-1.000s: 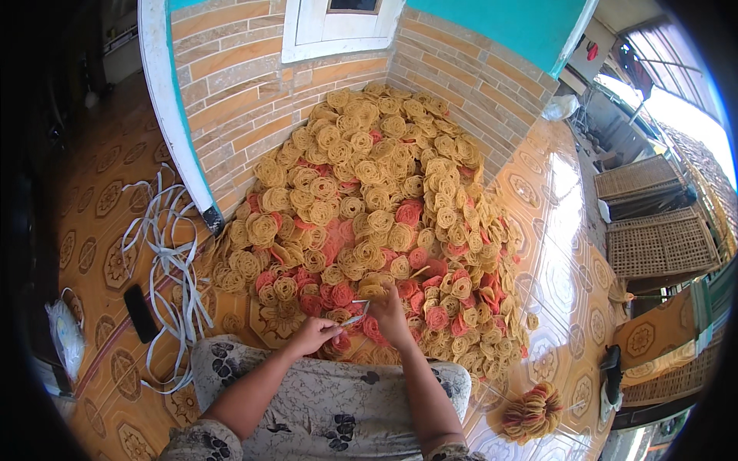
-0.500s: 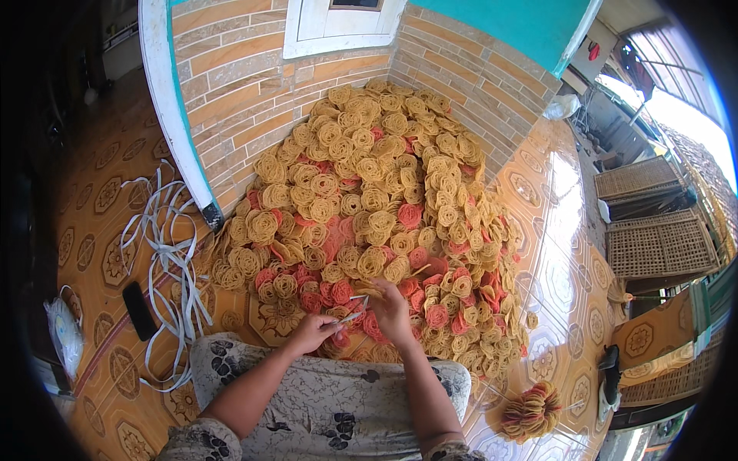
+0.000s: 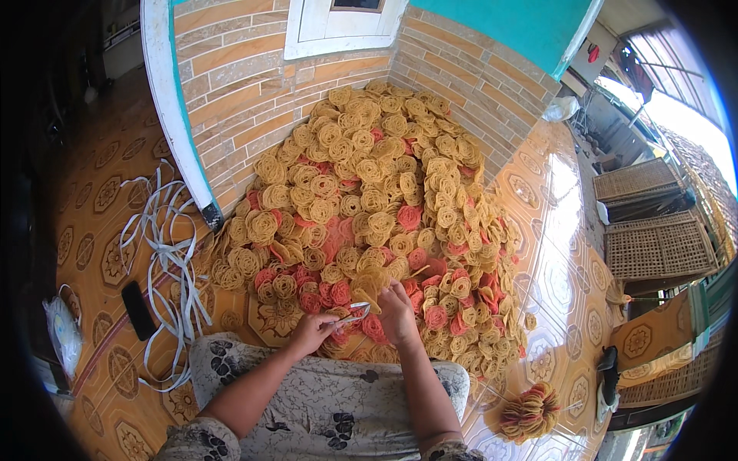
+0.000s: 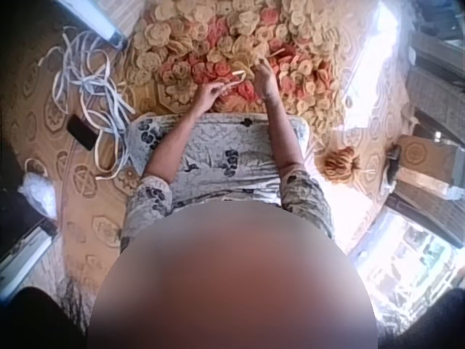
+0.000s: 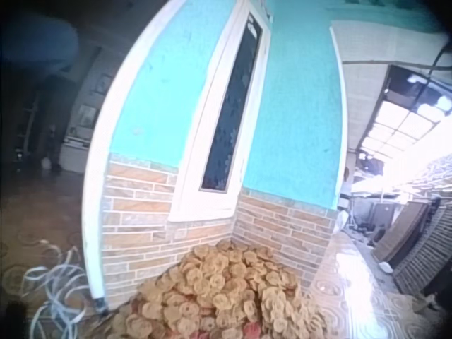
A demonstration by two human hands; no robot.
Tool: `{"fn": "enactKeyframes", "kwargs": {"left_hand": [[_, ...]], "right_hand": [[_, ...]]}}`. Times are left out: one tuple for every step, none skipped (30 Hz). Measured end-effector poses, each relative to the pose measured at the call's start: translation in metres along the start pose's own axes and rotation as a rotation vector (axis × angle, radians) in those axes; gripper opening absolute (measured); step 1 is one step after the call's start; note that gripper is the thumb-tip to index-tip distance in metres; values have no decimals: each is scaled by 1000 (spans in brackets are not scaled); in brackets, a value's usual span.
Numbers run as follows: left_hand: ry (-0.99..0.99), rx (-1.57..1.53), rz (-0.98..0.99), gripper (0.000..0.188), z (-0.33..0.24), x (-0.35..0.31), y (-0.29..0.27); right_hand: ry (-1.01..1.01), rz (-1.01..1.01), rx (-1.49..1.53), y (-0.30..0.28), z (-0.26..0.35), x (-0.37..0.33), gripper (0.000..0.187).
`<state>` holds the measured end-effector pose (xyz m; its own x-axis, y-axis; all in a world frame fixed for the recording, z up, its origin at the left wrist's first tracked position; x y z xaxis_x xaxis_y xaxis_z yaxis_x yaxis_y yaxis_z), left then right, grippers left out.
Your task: The person sits on the floor and uses scissors to cut small, rolled, flower-shaped items from a large pile. They then use a white ribbon to tie the cut items together into a small bundle.
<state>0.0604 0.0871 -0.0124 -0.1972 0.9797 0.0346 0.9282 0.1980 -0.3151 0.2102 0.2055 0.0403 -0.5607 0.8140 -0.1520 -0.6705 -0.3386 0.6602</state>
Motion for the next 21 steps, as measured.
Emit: {"fn": "enactKeyframes", "kwargs": {"left_hand": [[-25,7,6,17,2,0,1],[-15,-42,-7,17,2,0,0],[-46,-70,4,18,4,1,0],[-95,-83,16,18,6,1,0],[-82,-84,12,18,5,1,-1],[-86,-69,10,18,5,1,-2],[-97,-51,19,19,5,1,-2],[-92,-34,15,19,4,2,-4],[-99,-14,22,19,4,1,-5],[-106,6,30,19,4,1,-5],[-116,8,28,19,3,1,-5],[-125,10,25,19,3,1,-6],[-143,21,26,19,4,1,-6],[-117,5,17,19,2,1,-6],[-98,-2,15,19,1,0,-6],[-104,2,24,19,1,-1,-5],[-98,-23,20,19,0,-1,-5],[-117,-37,28,19,1,-1,-4],[-143,-51,39,19,2,-1,-4],[-129,-44,30,19,1,-1,-4],[-121,-37,24,20,0,0,-5]], "right_hand": [[-20,-9,-36,-3,-1,2,42],[-29,-59,-68,-7,-2,4,46],[-135,-125,-335,-11,3,4,50],[-229,-231,-599,-15,9,4,55],[-275,-343,-840,-18,15,3,60],[-755,-356,-1384,2,31,-5,58],[-720,-252,-1316,3,30,-4,53],[-642,-152,-1232,4,28,-2,47],[-561,-55,-1146,7,25,0,41],[-442,-16,-1051,6,21,-2,24],[-397,-44,-1108,7,17,-2,24],[-394,-54,-1169,9,15,-3,25],[-396,-46,-1228,12,12,-4,26],[-455,-109,-1194,12,12,-4,24],[-471,-208,-1195,9,14,-4,23],[-477,-288,-1190,4,15,-2,23],[-484,-367,-1185,-1,17,-2,22],[-384,-383,-1114,-8,15,2,19],[-353,-332,-977,-12,12,5,18],[-324,-291,-831,-17,10,7,17],[-277,-261,-676,-21,6,9,16]]}}
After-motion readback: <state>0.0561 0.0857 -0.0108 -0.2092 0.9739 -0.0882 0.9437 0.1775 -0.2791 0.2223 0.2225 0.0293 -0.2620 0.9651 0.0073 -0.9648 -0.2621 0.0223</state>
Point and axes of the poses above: each hand's wrist, its own x-axis towards the middle knuckle, its own y-axis out of the palm, z = x × y, the point moved 5 cm from there along x, towards the middle knuckle, and after that the axes turned 5 degrees about x, right-handed, at the moved point
